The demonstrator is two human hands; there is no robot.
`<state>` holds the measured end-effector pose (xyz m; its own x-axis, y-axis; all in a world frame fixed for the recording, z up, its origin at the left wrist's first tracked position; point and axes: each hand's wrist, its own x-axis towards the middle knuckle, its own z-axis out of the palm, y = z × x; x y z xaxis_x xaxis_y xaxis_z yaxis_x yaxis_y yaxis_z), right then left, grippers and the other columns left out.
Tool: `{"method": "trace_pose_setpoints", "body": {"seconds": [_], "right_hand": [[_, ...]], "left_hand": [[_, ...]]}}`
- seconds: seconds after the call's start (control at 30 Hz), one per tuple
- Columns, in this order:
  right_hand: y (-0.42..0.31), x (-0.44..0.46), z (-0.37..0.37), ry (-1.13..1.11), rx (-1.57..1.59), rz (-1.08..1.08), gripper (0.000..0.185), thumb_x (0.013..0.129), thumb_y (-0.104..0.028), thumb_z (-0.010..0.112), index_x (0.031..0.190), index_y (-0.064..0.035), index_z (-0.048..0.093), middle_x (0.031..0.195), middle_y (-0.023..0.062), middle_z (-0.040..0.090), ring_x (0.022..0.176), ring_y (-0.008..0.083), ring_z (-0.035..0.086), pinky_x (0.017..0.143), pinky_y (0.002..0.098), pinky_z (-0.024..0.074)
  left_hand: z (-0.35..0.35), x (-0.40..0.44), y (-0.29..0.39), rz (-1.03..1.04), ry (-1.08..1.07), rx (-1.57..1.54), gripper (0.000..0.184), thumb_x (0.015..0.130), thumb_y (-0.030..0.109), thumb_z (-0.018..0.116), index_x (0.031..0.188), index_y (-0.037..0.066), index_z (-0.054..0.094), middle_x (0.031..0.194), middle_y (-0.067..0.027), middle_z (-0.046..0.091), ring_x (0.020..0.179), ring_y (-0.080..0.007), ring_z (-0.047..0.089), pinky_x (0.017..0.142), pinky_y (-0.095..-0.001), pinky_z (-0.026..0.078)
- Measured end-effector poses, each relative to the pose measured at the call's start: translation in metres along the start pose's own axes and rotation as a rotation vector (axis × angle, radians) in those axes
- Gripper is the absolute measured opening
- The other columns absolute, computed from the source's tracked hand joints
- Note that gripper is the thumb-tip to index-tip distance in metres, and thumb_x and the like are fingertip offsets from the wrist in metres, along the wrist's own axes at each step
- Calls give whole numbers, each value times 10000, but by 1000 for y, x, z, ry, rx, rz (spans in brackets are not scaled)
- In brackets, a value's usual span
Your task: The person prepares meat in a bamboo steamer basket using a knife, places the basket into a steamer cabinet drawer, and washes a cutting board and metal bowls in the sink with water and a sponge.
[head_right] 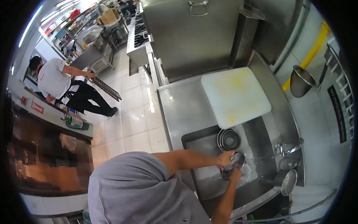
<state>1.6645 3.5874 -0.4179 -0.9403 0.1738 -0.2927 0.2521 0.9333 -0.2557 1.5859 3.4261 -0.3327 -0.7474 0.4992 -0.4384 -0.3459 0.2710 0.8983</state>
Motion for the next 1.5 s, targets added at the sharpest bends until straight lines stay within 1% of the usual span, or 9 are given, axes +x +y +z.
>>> {"method": "trace_pose_setpoints", "body": {"seconds": [0.17, 0.23, 0.37, 0.43, 0.53, 0.77, 0.9, 1.07, 1.5], "right_hand": [[-4, 23, 53, 331, 1884, 363, 415, 720, -44, 622, 1127, -66, 548, 1032, 198, 604, 951, 426, 608, 787, 459, 474], [-6, 8, 54, 279, 411, -331, 329, 765, -124, 659, 1063, -51, 540, 1026, 199, 613, 926, 405, 614, 760, 423, 477], [-30, 10, 11, 546, 438, 239, 276, 782, -70, 580, 1056, -48, 599, 1098, 189, 628, 926, 344, 617, 790, 381, 479], [-53, -2, -12, 282, 1821, 544, 295, 773, -72, 576, 1065, -42, 589, 1089, 182, 630, 935, 334, 615, 805, 384, 481], [-28, -26, 21, 109, 105, -288, 341, 672, -52, 706, 998, -37, 609, 1004, 220, 630, 837, 401, 622, 724, 523, 480], [-17, 15, 67, 107, 1340, 108, 341, 713, -94, 711, 1027, -13, 609, 924, 230, 633, 861, 399, 625, 747, 487, 489], [-29, -39, -37, 138, -131, 70, 442, 714, -90, 699, 1114, 58, 580, 999, 162, 639, 952, 352, 615, 847, 402, 480], [0, -40, -48, 693, 2044, 281, 542, 789, -61, 516, 1326, -15, 463, 1224, 146, 549, 1083, 275, 560, 914, 404, 475], [-116, -24, -187, 915, 449, 31, 553, 680, -365, 761, 1145, -86, 654, 1287, 152, 574, 1255, 318, 486, 1060, 491, 342]], "left_hand": [[22, 26, -38, 6, 69, 6, 597, 776, -49, 473, 1357, 26, 355, 1176, -237, 569, 743, -348, 683, 387, -391, 568], [4, 19, -14, -71, 62, -21, 689, 768, -51, 475, 1435, 33, 324, 1207, -240, 567, 737, -332, 687, 392, -379, 567], [15, 16, -38, -12, -23, 124, 574, 760, -43, 488, 1324, 33, 410, 1142, -233, 576, 777, -322, 688, 385, -383, 555], [19, 21, -36, 25, 112, 52, 461, 767, -22, 500, 1224, 24, 456, 1074, -219, 585, 791, -314, 690, 365, -393, 547], [-25, -2, 19, -43, 20, 157, 402, 788, 4, 519, 1187, 21, 480, 1041, -207, 593, 797, -310, 690, 356, -397, 542], [20, 14, -36, 103, 243, -89, 446, 780, -21, 494, 1221, 42, 497, 1024, -165, 621, 700, -287, 683, 329, -373, 508], [-32, 7, -19, -75, 78, -46, 372, 765, -35, 506, 1089, 143, 544, 875, -105, 573, 528, -240, 600, 304, -378, 467], [-40, 51, -105, -194, -32, -349, 551, 717, -64, 556, 1175, 223, 454, 919, -86, 502, 788, -278, 528, 542, -507, 470], [-7, 46, -57, -445, -624, -677, 431, 939, 286, 517, 1303, 59, 483, 1278, -133, 542, 1128, -257, 561, 931, -394, 485]]}}
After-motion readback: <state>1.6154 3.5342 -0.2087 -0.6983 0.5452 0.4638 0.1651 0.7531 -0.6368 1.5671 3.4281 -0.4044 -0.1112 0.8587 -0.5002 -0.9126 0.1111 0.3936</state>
